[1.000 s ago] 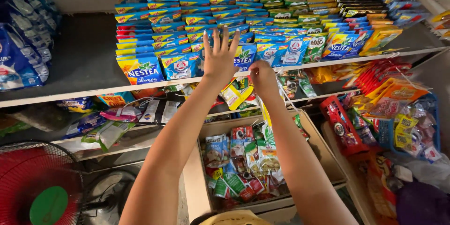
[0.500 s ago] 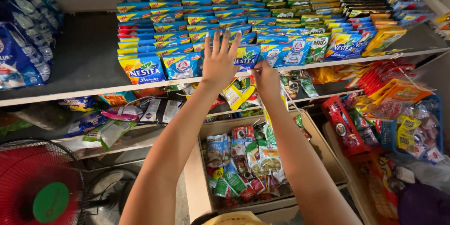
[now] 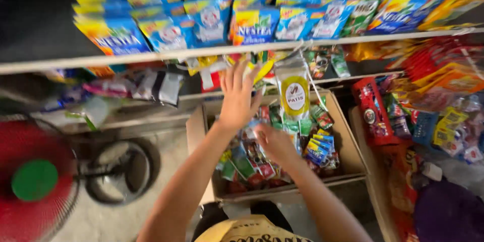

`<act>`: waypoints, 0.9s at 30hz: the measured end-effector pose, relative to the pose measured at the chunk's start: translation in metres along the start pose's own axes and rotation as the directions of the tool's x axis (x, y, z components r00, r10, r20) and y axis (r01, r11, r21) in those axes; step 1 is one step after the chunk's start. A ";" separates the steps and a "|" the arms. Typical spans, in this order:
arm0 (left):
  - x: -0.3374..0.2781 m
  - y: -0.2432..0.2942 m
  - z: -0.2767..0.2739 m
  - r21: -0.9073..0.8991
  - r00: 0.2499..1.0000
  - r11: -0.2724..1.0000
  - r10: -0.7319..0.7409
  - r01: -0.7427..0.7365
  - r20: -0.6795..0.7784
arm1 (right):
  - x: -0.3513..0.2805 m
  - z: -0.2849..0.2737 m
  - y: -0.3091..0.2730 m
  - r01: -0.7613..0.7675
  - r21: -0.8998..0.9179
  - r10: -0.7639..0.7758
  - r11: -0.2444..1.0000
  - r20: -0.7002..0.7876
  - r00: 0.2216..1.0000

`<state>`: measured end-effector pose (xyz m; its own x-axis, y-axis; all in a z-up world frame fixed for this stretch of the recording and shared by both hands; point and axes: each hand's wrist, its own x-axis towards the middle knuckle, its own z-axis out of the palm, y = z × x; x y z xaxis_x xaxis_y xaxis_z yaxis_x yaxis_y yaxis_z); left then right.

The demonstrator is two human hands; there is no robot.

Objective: Organize and hang spice and condiment packets on store shelves from a cardboard box.

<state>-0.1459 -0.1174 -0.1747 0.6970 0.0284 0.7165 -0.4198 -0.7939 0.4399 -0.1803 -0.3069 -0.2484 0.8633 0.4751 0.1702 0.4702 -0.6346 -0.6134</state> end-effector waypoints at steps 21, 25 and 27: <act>-0.221 0.085 0.161 -0.481 0.538 0.460 -0.843 0.747 0.029 | 0.038 -0.183 0.114 -0.383 0.903 -0.111 0.195 0.409 0.906; -0.176 0.088 0.120 -0.516 0.614 0.536 -0.789 0.669 -0.023 | 0.063 -0.176 0.091 -0.577 0.786 -0.147 -0.223 0.558 0.817; -0.163 0.085 0.108 -0.553 0.632 0.534 -0.775 0.640 -0.016 | 0.072 -0.173 0.089 -0.579 0.648 -0.108 -0.495 0.615 0.781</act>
<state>-0.2321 -0.2551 -0.3131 0.7567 0.6425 0.1206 -0.0991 -0.0697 0.9926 -0.0442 -0.4344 -0.1573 0.5106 0.8146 -0.2752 -0.8513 0.4340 -0.2949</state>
